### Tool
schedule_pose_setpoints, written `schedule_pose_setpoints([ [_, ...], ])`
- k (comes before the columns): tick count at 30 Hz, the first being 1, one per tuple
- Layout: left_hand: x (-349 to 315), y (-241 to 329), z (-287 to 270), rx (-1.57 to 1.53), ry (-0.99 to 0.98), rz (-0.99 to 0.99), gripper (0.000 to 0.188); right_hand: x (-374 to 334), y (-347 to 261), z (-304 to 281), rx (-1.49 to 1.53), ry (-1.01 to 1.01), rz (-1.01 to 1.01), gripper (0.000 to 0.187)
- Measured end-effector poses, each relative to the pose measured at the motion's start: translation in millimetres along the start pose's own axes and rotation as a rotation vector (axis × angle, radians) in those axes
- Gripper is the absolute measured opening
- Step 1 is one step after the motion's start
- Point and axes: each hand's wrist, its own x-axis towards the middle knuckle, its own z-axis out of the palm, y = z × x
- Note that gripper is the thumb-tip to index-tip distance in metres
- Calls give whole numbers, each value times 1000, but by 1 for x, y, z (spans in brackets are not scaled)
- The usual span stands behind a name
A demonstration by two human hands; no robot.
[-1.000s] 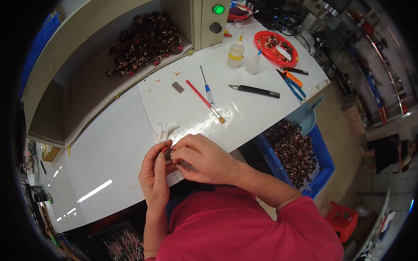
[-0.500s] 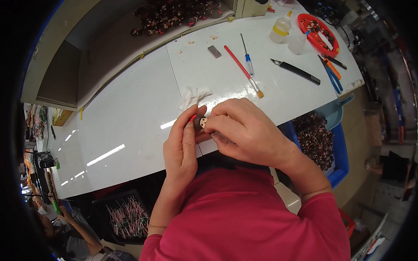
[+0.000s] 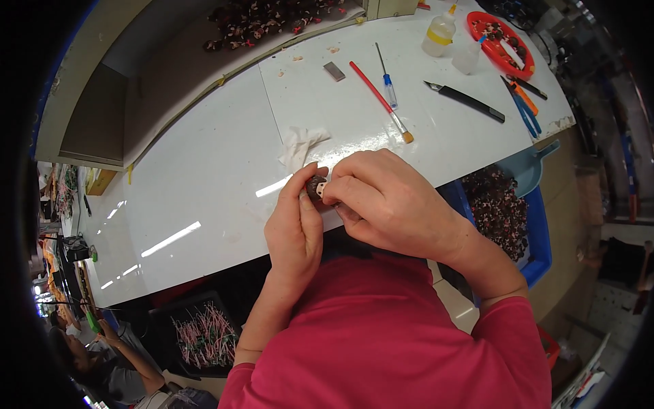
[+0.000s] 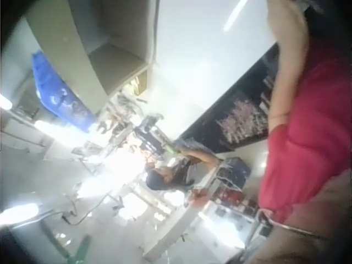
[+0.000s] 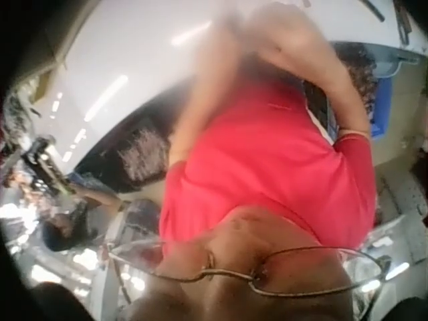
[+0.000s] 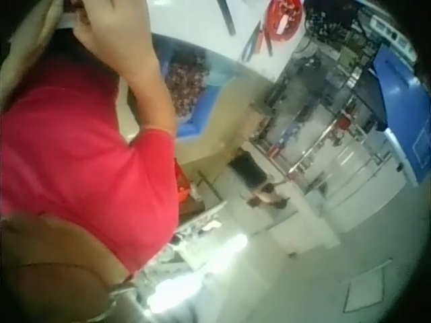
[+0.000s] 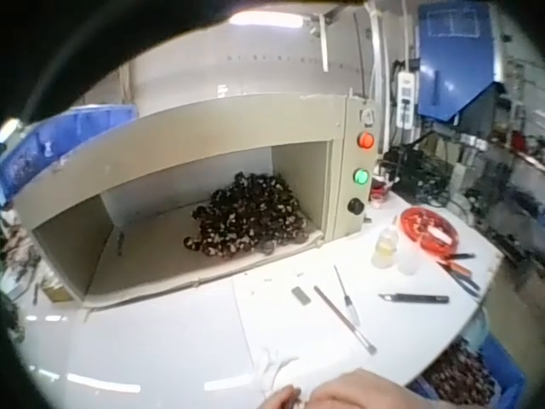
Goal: The person assembles small character figurines by hand, joining parts with glue from a bottle at a factory workbench.
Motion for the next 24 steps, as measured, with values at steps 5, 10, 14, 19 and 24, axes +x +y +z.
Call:
schedule_pose_setpoints([
  [5, -1, -2, 5, 156, 47, 42, 28, -3, -2, 2, -9, 8, 2, 26],
  [10, 0, 2, -1, 96, -7, 4, 28, -7, -4, 0, 38, -15, 55, 26],
  [14, 2, 1, -6, -96, -62, -30, 29, -7, -2, 0, 45, -17, 36, 26],
  [19, 11, 5, -13, -351, -92, -147, 31, -6, 5, 6, 117, 68, 36, 27],
  [24, 20, 8, -14, -570, -109, -242, 32, 0, 13, 16, 185, 118, 56, 29],
])
